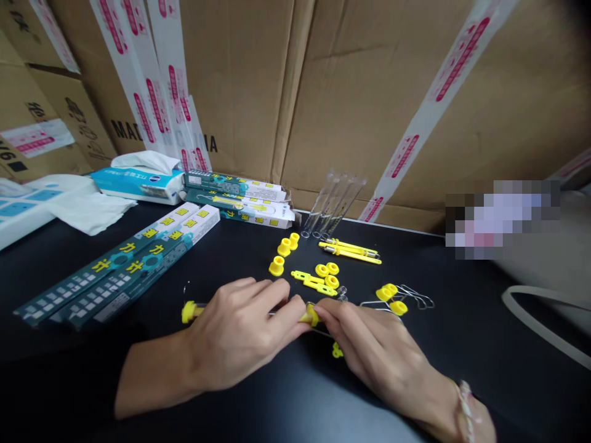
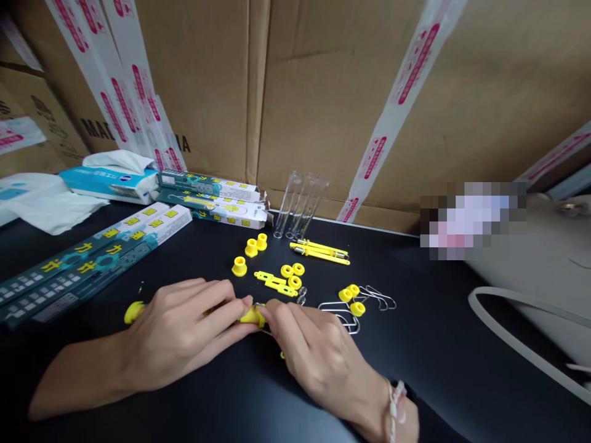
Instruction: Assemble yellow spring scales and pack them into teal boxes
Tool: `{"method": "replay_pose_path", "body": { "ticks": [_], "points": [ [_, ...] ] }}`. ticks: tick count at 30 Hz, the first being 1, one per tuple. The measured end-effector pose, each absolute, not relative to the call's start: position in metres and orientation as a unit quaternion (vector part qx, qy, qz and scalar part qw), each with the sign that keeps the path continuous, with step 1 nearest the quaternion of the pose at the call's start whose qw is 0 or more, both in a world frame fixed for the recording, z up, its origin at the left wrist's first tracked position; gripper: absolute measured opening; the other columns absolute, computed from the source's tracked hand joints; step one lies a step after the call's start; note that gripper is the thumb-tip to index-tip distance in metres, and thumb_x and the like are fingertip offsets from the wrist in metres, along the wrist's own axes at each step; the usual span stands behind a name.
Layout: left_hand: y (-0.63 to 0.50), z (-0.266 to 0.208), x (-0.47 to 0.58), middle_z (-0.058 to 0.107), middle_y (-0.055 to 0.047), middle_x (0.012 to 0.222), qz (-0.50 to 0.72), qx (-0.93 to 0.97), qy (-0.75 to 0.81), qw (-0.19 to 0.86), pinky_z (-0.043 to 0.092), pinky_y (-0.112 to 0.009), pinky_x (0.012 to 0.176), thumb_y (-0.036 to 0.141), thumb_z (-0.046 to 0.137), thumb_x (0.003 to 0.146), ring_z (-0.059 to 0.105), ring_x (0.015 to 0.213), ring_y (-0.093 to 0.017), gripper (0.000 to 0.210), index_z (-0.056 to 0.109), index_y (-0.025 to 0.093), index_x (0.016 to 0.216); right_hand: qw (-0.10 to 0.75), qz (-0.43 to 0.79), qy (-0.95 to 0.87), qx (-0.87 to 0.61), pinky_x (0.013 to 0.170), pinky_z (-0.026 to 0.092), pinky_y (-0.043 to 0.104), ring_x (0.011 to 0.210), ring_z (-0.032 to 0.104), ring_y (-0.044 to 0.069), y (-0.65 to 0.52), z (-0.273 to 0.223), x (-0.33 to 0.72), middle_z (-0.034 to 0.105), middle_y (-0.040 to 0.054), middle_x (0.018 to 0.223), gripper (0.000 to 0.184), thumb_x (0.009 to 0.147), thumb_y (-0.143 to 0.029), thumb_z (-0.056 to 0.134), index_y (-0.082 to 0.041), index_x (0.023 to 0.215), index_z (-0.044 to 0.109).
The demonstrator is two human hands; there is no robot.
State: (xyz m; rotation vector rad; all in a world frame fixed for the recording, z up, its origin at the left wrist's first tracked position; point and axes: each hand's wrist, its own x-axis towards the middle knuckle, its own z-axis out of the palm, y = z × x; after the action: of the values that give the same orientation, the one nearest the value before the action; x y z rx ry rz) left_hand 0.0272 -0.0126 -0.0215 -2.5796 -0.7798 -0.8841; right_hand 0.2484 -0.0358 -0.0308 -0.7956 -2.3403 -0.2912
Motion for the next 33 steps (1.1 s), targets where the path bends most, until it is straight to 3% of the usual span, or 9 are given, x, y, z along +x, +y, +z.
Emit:
{"method": "replay_pose_path", "body": {
  "ticks": [6,11,15,20,29,31,33],
  "points": [
    [-0.014,-0.022,0.027,0.06,0.002,0.067,-0.309,-0.9,-0.267,0.151,0.038,-0.034,0.053,0.025,0.054,0.104,0.056,0.055,-0.015,0.028,0.065,0.019,0.079,0.33,-0.081,-0.89,-0.303,0.051,0.044,0.029,0.053,0.062,0.014,-0.035,-0.031,0.248,0.072,0.0047,0.076,0.014,0.104,-0.007,0.049,-0.014,0.097,0.058],
    [-0.014,-0.022,0.027,0.064,0.002,0.069,-0.3,-0.902,-0.278,0.14,0.042,-0.035,0.054,0.036,0.049,0.107,0.062,0.058,-0.018,0.033,0.066,0.017,0.085,0.312,-0.013,-0.889,-0.336,0.057,0.052,0.026,0.062,0.069,0.015,-0.029,-0.029,0.254,0.074,0.0053,0.081,0.018,0.105,-0.01,0.044,-0.016,0.099,0.06],
    [-0.014,-0.024,0.025,0.066,0.001,0.072,-0.286,-0.908,-0.271,0.142,0.044,-0.036,0.055,0.042,0.048,0.106,0.066,0.063,-0.019,0.036,0.066,0.016,0.089,0.276,-0.047,-0.9,-0.335,0.054,0.054,0.026,0.062,0.071,0.017,-0.025,-0.027,0.261,0.074,0.0067,0.081,0.029,0.098,-0.002,0.038,-0.013,0.109,0.063],
    [-0.014,-0.024,0.024,0.068,0.001,0.075,-0.291,-0.905,-0.266,0.158,0.042,-0.036,0.056,0.03,0.055,0.104,0.065,0.064,-0.018,0.022,0.063,0.015,0.091,0.26,-0.091,-0.907,-0.317,0.054,0.053,0.027,0.062,0.07,0.017,-0.027,-0.023,0.262,0.072,0.0065,0.079,0.036,0.097,0.001,0.035,-0.011,0.114,0.065],
    [-0.017,-0.02,0.026,0.066,0.0,0.072,-0.31,-0.899,-0.269,0.151,0.04,-0.036,0.056,0.028,0.057,0.104,0.06,0.06,-0.018,0.022,0.062,0.016,0.085,0.25,-0.129,-0.912,-0.299,0.051,0.047,0.027,0.055,0.06,0.016,-0.028,-0.015,0.262,0.064,0.0031,0.069,0.041,0.109,-0.011,0.025,-0.01,0.119,0.066],
    [-0.017,-0.019,0.026,0.066,0.0,0.071,-0.317,-0.896,-0.267,0.159,0.039,-0.035,0.055,0.025,0.058,0.103,0.061,0.06,-0.018,0.019,0.063,0.015,0.087,0.259,-0.077,-0.912,-0.309,0.056,0.051,0.027,0.062,0.063,0.016,-0.028,-0.016,0.261,0.068,0.0047,0.076,0.039,0.11,-0.016,0.028,-0.012,0.117,0.066],
    [-0.016,-0.019,0.026,0.068,0.0,0.071,-0.325,-0.894,-0.258,0.17,0.039,-0.035,0.055,0.023,0.059,0.102,0.061,0.06,-0.018,0.017,0.063,0.015,0.087,0.282,0.019,-0.902,-0.327,0.072,0.057,0.028,0.081,0.069,0.017,-0.028,-0.017,0.259,0.073,0.0077,0.094,0.03,0.11,-0.03,0.041,-0.014,0.117,0.065]
  ]
}}
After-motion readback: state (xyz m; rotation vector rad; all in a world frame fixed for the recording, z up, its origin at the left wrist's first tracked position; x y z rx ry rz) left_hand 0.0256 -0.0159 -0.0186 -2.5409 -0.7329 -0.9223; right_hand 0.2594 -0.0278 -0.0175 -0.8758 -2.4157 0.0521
